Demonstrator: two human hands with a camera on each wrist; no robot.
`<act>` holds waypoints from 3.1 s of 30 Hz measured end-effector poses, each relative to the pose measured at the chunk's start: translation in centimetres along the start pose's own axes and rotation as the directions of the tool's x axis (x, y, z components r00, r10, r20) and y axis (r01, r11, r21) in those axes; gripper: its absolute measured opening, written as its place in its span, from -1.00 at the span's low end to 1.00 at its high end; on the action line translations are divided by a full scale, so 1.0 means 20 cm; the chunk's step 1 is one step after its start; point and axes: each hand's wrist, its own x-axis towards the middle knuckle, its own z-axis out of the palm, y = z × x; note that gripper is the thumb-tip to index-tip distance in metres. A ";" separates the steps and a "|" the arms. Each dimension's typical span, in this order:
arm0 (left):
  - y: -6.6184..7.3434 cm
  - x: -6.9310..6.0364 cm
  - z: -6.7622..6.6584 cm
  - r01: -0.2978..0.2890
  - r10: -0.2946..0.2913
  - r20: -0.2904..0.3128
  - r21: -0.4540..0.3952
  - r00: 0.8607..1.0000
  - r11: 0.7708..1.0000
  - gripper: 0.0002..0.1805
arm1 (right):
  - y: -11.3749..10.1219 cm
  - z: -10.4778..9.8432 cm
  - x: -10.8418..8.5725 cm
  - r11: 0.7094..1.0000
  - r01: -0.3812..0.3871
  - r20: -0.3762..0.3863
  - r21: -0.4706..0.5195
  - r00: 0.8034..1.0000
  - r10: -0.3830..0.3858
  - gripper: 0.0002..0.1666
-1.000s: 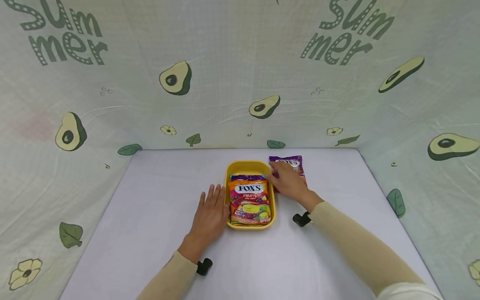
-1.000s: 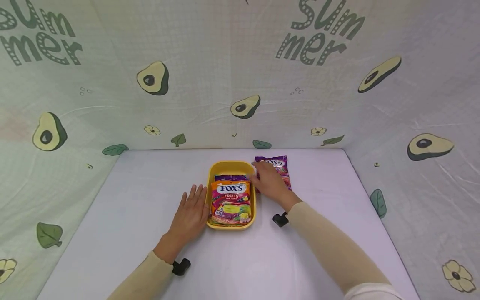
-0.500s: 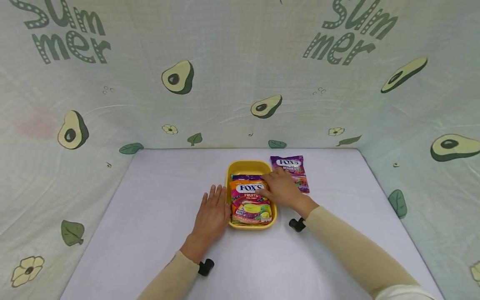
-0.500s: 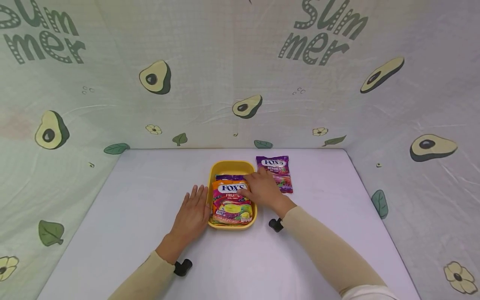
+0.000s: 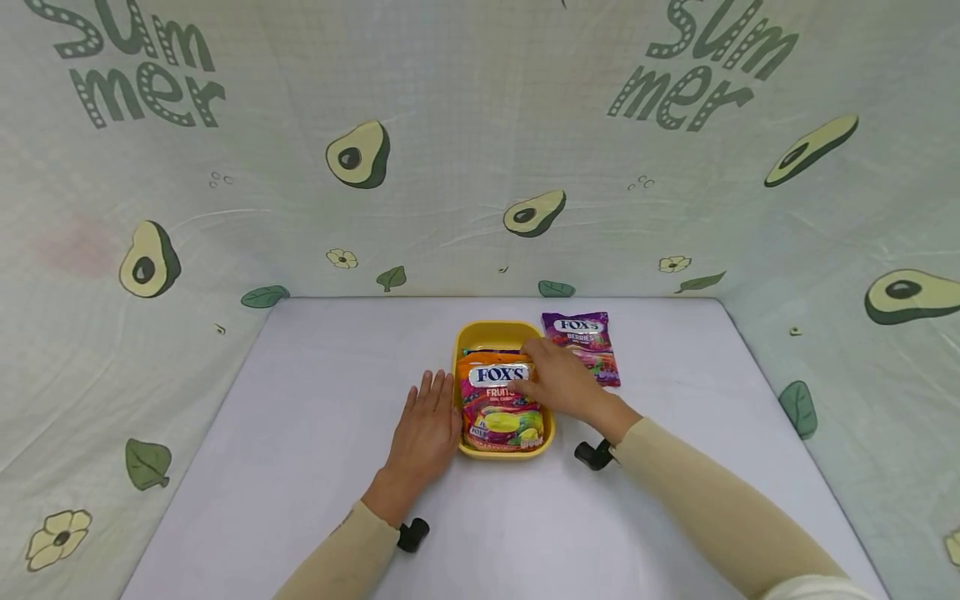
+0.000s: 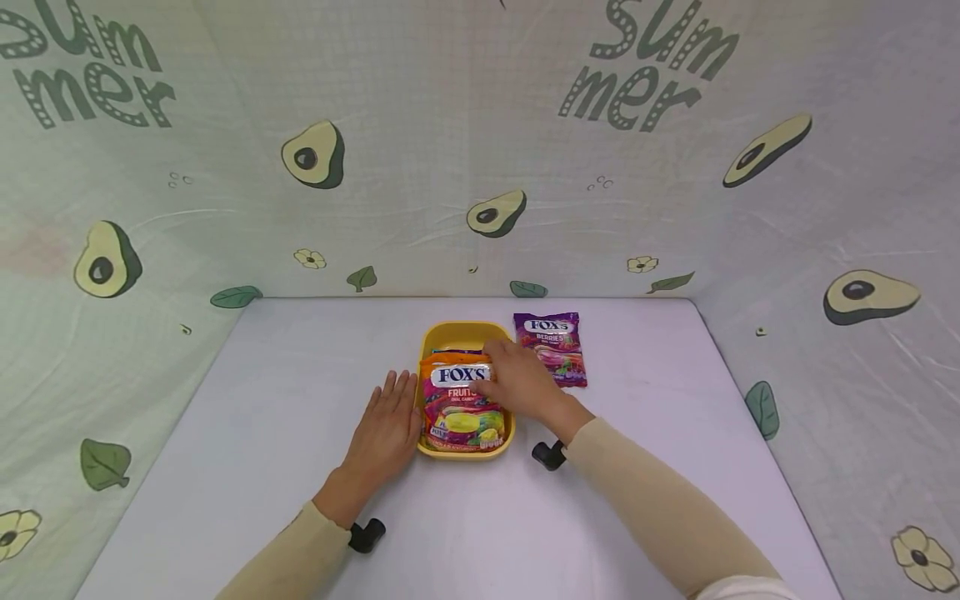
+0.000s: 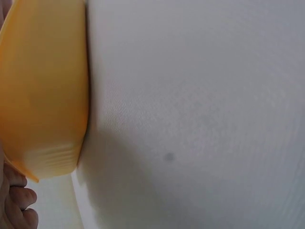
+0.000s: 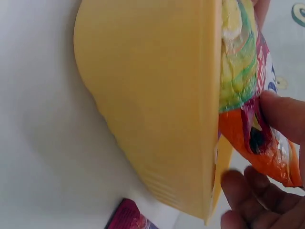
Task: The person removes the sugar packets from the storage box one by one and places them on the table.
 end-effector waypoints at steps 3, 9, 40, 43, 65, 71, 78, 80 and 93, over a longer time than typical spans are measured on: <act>0.00 0.00 0.00 -0.001 0.001 0.000 -0.007 1.000 1.000 -0.29 | -0.03 0.00 -0.04 0.995 -0.039 -0.005 0.089 0.999 0.039 -0.25; 0.00 0.00 0.01 -0.002 0.002 -0.001 -0.016 1.000 1.000 -0.30 | -0.04 0.07 -0.11 0.977 0.002 -0.120 0.213 0.993 0.024 -0.17; 0.01 0.00 0.00 0.009 -0.010 -0.007 -0.038 1.000 0.999 -0.31 | -0.08 0.17 -0.15 0.884 -0.040 -0.227 0.465 0.960 0.163 -0.44; 0.01 0.00 0.00 0.006 -0.007 -0.012 -0.037 1.000 0.999 -0.31 | -0.05 0.14 -0.13 0.869 -0.073 -0.215 0.490 0.956 0.202 -0.44; 0.00 0.00 0.02 -0.024 0.021 -0.054 -0.064 0.998 0.998 -0.36 | 0.11 0.01 -0.08 0.817 -0.078 -0.250 0.571 0.932 0.263 -0.46; 0.00 0.00 0.02 -0.014 0.010 -0.045 -0.073 0.999 0.997 -0.34 | 0.16 -0.07 -0.07 0.813 -0.080 -0.274 0.577 0.919 0.285 -0.44; 0.01 0.00 0.01 -0.012 0.009 -0.043 -0.075 0.999 0.997 -0.34 | 0.25 -0.14 -0.07 0.789 -0.080 -0.290 0.609 0.903 0.316 -0.43; 0.01 0.00 0.02 -0.011 0.008 -0.040 -0.075 0.999 0.997 -0.33 | 0.28 -0.16 -0.07 0.795 -0.075 -0.304 0.602 0.899 0.315 -0.43; 0.01 0.00 0.01 -0.001 0.000 -0.019 -0.055 1.000 0.998 -0.32 | 0.47 -0.31 -0.12 0.818 -0.130 -0.332 0.560 0.869 0.366 -0.42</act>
